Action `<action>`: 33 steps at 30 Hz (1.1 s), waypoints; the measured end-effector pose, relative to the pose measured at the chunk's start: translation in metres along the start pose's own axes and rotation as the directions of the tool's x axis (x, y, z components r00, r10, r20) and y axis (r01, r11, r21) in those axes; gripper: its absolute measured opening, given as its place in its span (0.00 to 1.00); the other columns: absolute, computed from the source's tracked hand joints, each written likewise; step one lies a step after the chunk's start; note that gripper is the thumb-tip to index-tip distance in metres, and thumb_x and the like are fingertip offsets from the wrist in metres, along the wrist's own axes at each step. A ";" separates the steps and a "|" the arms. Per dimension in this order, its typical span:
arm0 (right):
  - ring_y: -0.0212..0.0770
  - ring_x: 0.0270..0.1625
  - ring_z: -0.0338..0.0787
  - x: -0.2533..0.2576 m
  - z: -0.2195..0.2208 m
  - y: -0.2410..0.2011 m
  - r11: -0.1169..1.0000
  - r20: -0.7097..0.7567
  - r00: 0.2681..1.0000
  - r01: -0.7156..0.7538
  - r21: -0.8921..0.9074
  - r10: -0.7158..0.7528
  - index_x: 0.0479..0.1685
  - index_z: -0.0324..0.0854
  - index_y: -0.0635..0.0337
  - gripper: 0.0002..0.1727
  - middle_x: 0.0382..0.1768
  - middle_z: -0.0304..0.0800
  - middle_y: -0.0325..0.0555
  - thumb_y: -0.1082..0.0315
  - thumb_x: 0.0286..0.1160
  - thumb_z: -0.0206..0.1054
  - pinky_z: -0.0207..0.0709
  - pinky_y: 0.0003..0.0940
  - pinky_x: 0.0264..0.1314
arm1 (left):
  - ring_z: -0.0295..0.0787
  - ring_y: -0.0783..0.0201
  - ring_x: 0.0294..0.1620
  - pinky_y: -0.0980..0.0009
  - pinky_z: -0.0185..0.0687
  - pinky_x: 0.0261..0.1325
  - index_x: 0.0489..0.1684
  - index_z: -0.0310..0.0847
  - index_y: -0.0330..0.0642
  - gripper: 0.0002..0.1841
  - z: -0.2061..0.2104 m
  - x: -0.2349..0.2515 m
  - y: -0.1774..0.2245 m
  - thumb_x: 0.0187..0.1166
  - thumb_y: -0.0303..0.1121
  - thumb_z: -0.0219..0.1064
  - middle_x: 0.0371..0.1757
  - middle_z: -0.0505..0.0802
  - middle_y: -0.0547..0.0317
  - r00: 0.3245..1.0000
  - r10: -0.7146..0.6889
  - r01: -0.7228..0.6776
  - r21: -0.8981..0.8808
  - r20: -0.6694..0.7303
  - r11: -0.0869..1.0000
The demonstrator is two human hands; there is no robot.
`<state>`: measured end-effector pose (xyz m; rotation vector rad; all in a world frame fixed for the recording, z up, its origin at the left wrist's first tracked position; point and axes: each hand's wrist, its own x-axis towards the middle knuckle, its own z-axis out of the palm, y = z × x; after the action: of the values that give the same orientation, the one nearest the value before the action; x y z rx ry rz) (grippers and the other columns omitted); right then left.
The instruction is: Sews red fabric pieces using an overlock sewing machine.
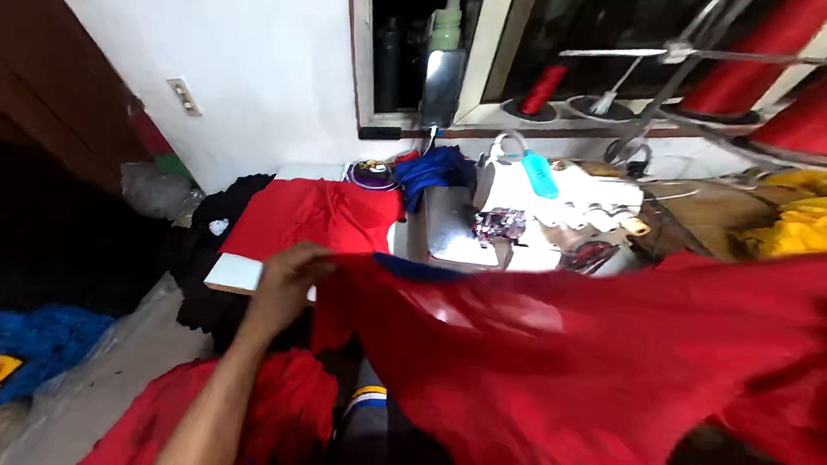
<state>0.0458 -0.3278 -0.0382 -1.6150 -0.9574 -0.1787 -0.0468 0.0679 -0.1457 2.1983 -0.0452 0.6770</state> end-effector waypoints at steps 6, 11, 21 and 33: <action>0.17 0.34 0.86 0.085 0.138 0.047 0.973 0.101 0.990 0.113 -0.200 -0.095 0.43 0.91 0.46 0.08 0.34 0.91 0.25 0.55 0.78 0.69 0.82 0.24 0.40 | 0.88 0.78 0.44 0.71 0.88 0.54 0.47 0.89 0.37 0.08 -0.182 -0.056 -0.012 0.79 0.32 0.70 0.45 0.93 0.65 0.860 -0.103 0.278 0.290 -0.500 0.916; 0.39 0.37 0.92 0.081 0.266 0.043 0.907 0.248 0.875 0.418 0.048 -0.416 0.45 0.92 0.58 0.10 0.34 0.94 0.45 0.63 0.80 0.68 0.85 0.43 0.42 | 0.86 0.80 0.53 0.72 0.83 0.63 0.56 0.83 0.46 0.09 -0.277 -0.200 0.067 0.83 0.33 0.66 0.52 0.88 0.75 0.748 -0.031 0.447 0.468 -0.663 0.762; 0.47 0.64 0.91 -0.064 0.361 0.181 0.980 0.605 0.771 0.153 0.125 -0.198 0.45 0.95 0.55 0.11 0.55 0.95 0.44 0.76 0.76 0.67 0.77 0.55 0.76 | 0.94 0.57 0.39 0.50 0.90 0.49 0.39 0.95 0.39 0.08 -0.117 -0.385 0.109 0.73 0.34 0.76 0.38 0.97 0.51 0.435 -0.900 0.821 0.394 0.036 0.413; 0.30 0.43 0.94 -0.042 0.152 0.240 0.959 0.339 0.897 -0.264 -0.101 0.283 0.53 0.91 0.58 0.13 0.45 0.96 0.40 0.70 0.80 0.61 0.89 0.30 0.50 | 0.94 0.67 0.50 0.63 0.91 0.58 0.47 0.95 0.46 0.13 0.004 -0.072 -0.051 0.85 0.41 0.64 0.49 0.96 0.60 0.937 -0.281 0.166 0.442 0.208 0.882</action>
<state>0.1198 -0.2081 -0.2883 -1.8486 -0.9838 0.2917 -0.0943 0.0856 -0.2184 2.6438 0.2388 0.2670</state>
